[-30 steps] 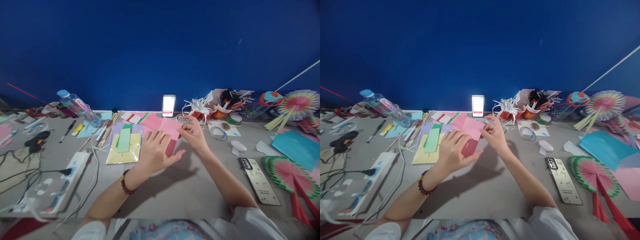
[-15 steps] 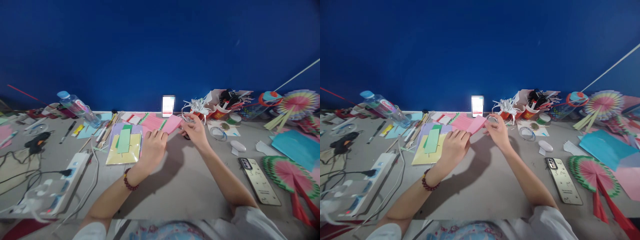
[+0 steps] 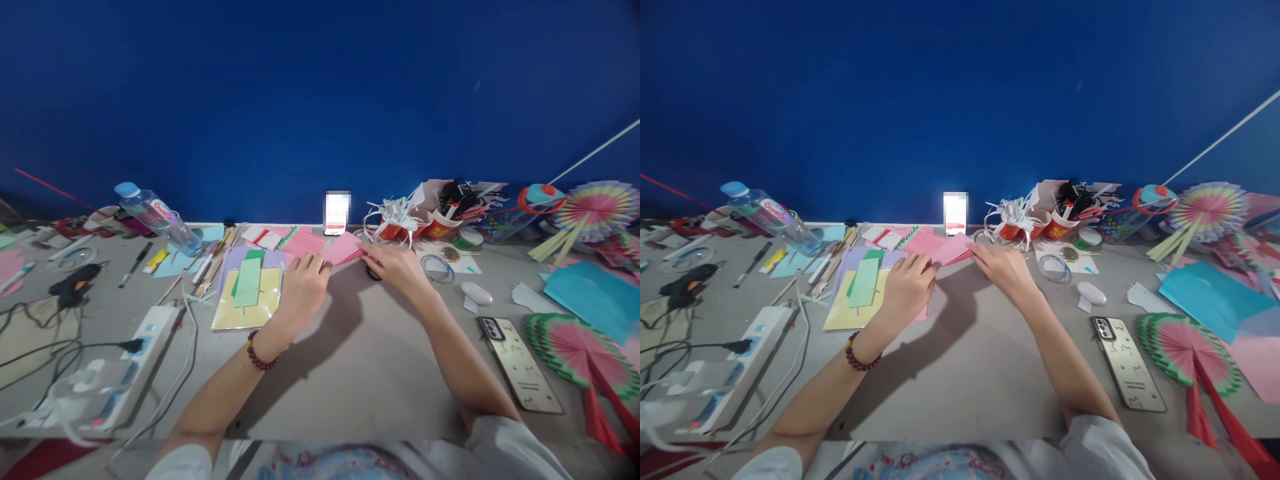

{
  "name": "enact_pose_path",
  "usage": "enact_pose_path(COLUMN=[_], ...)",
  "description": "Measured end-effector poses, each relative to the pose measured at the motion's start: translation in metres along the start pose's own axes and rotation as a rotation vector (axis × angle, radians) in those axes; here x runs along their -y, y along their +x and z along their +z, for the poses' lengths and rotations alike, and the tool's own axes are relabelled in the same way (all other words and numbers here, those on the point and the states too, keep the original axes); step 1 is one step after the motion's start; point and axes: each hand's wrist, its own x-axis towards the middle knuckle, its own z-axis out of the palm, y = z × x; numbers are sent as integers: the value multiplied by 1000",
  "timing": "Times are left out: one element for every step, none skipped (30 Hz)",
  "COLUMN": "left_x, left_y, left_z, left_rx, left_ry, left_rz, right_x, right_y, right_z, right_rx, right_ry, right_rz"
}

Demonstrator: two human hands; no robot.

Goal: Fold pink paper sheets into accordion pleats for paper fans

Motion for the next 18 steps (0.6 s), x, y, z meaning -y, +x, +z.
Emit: enact_pose_path(left_x=[0,1,1,2,2,2,1,0,-2,-4,-6,-9,-11,-13,-15,-16,-16,-16], left_y=[-1,-1,-3,-4,-7,-9,-13,-17,-22,-27,-33,-38,-43,-48,-51,-54,-56,-58], left_z=[1,3,5,7,11,14,19,23,28,33,38,42,47,50,54,57,59,60], left_rx=[-5,-6,-3,7,26,51,82,117,150,176,205,226,245,265,285,301,312,320], left_ry=[4,10,15,22,29,36,43,46,43,31,13,-10,-36,-55,-75,-93,-109,-125], left_rz=[5,5,-4,-21,-39,-54,-59,-49,-28,-4,19,44,71,85,92,97,99,99], right_x=[0,-1,-1,-1,-1,-2,-3,-4,-5,-7,-7,-8,-8,-8,-8,-7,-7,-6], right_y=[0,-1,-3,-6,-10,-15,-22,-30,-38,-47,-56,-64,-71,-78,-83,-87,-91,-93], right_z=[1,2,4,7,11,15,21,26,32,38,44,48,52,55,57,58,58,57], right_rx=[-12,-33,-59,-85,-110,-127,-130,-128,-119,-105,-79,-56,-41,-20,-7,4,18,31], right_ry=[-1,-3,-8,-17,-30,-42,-53,-62,-57,-38,-19,-8,-8,-11,-16,-21,-26,-28], right_rz=[-38,-63,-79,-88,-95,-115,-132,-161,-186,-197,-203,-211,-216,-226,-236,-252,-269,-283])
